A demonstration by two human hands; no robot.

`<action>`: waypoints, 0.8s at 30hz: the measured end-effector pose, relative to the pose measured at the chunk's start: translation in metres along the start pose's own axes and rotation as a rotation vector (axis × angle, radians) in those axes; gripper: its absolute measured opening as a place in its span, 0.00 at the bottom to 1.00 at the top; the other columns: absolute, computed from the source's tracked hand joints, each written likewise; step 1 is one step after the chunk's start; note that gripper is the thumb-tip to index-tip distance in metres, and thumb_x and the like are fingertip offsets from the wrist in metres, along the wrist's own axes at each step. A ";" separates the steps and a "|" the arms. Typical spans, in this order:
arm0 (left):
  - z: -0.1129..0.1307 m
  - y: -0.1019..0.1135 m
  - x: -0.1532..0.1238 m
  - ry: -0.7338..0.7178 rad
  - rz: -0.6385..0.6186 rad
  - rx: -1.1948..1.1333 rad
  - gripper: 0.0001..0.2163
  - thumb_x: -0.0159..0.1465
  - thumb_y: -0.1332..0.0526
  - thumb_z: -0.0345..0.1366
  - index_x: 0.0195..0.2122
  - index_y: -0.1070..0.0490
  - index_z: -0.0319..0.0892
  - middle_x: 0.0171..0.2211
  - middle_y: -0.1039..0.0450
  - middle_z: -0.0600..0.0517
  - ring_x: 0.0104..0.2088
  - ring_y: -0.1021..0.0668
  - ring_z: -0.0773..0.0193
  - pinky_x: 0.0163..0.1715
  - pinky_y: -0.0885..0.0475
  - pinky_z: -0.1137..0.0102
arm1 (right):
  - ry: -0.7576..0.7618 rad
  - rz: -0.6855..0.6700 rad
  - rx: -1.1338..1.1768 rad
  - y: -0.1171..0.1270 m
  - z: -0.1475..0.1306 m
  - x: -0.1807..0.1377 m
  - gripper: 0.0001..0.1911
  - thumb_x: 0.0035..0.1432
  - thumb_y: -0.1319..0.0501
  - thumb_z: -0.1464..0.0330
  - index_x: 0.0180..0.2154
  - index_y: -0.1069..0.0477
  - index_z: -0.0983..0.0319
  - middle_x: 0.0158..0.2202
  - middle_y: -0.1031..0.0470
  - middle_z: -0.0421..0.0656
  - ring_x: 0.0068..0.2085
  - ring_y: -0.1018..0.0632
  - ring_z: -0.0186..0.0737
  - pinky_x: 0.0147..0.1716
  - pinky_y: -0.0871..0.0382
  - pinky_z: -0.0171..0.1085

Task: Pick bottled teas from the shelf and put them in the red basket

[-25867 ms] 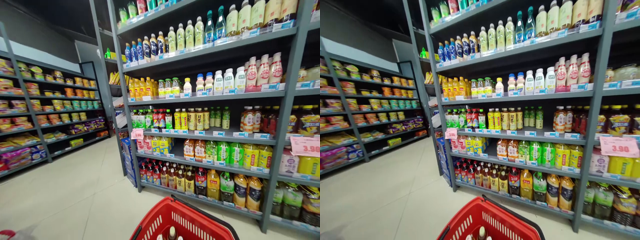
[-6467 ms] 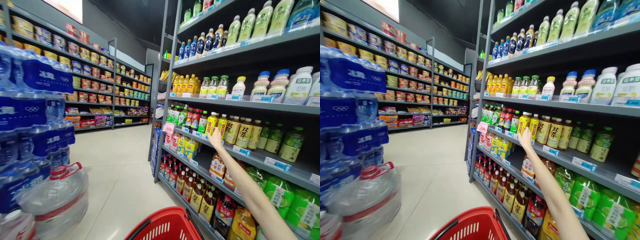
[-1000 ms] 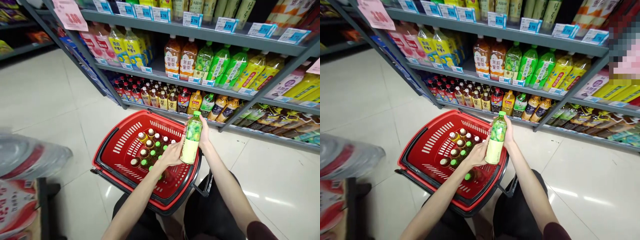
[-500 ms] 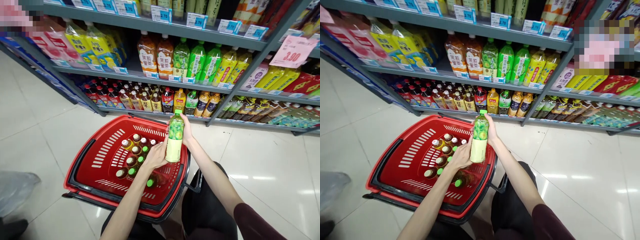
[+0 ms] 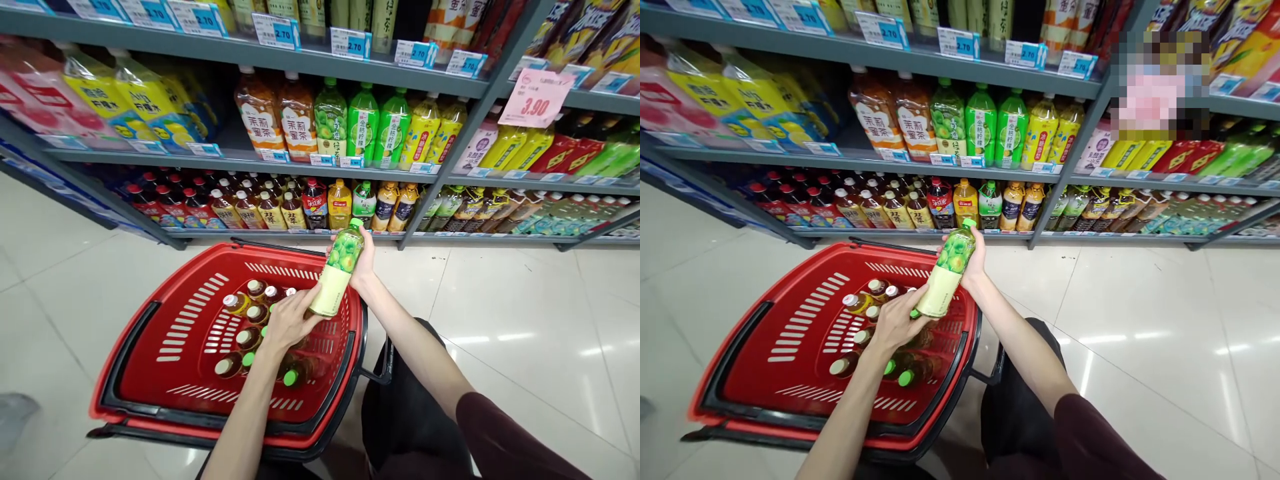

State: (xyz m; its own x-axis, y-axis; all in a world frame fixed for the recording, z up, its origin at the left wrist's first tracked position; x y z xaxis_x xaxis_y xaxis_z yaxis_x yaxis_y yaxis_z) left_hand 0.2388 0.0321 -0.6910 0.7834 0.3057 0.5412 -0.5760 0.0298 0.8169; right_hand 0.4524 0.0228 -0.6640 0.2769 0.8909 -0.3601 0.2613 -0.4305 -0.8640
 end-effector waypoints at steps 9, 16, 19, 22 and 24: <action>-0.001 0.003 -0.004 0.168 0.001 -0.108 0.29 0.70 0.38 0.53 0.65 0.36 0.39 0.50 0.21 0.39 0.46 0.17 0.49 0.46 0.20 0.60 | 0.010 0.073 0.076 0.000 -0.001 -0.009 0.24 0.61 0.46 0.48 0.34 0.31 0.64 0.30 0.25 0.42 0.30 0.24 0.34 0.36 0.24 0.36; 0.002 -0.002 -0.008 0.243 -0.016 -0.032 0.30 0.66 0.33 0.47 0.65 0.38 0.41 0.49 0.22 0.42 0.45 0.18 0.51 0.42 0.21 0.61 | 0.015 0.101 0.129 0.005 0.003 -0.008 0.24 0.61 0.46 0.48 0.35 0.31 0.63 0.31 0.25 0.42 0.33 0.23 0.35 0.39 0.24 0.37; 0.005 -0.004 -0.008 0.224 0.006 0.014 0.27 0.65 0.36 0.40 0.64 0.37 0.40 0.44 0.22 0.44 0.41 0.18 0.54 0.38 0.22 0.64 | 0.000 0.097 0.121 0.006 0.004 -0.009 0.23 0.61 0.45 0.49 0.35 0.31 0.63 0.31 0.24 0.42 0.33 0.23 0.34 0.39 0.24 0.37; 0.007 -0.003 -0.009 0.227 0.029 0.054 0.27 0.64 0.36 0.41 0.62 0.35 0.39 0.40 0.22 0.46 0.38 0.18 0.54 0.37 0.22 0.64 | -0.009 0.062 0.101 0.004 0.002 -0.010 0.21 0.62 0.43 0.51 0.37 0.30 0.63 0.34 0.23 0.42 0.34 0.22 0.34 0.41 0.23 0.36; 0.008 -0.003 -0.011 0.219 0.056 0.096 0.27 0.63 0.34 0.44 0.60 0.33 0.37 0.39 0.21 0.45 0.38 0.18 0.53 0.36 0.22 0.63 | -0.008 0.010 0.083 0.002 0.000 -0.012 0.18 0.63 0.43 0.53 0.40 0.29 0.62 0.38 0.22 0.42 0.37 0.21 0.33 0.43 0.23 0.36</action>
State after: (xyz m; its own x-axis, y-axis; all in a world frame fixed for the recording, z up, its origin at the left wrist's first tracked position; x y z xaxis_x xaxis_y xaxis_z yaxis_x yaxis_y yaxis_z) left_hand 0.2344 0.0212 -0.6980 0.6755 0.5038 0.5384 -0.5842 -0.0799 0.8077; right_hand 0.4497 0.0112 -0.6615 0.2718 0.8880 -0.3710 0.1812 -0.4259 -0.8865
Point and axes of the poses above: each hand's wrist, its own x-axis towards the middle knuckle, its own y-axis out of the back of the hand, z = x × y, the point moved 1 cm from there along x, towards the middle knuckle
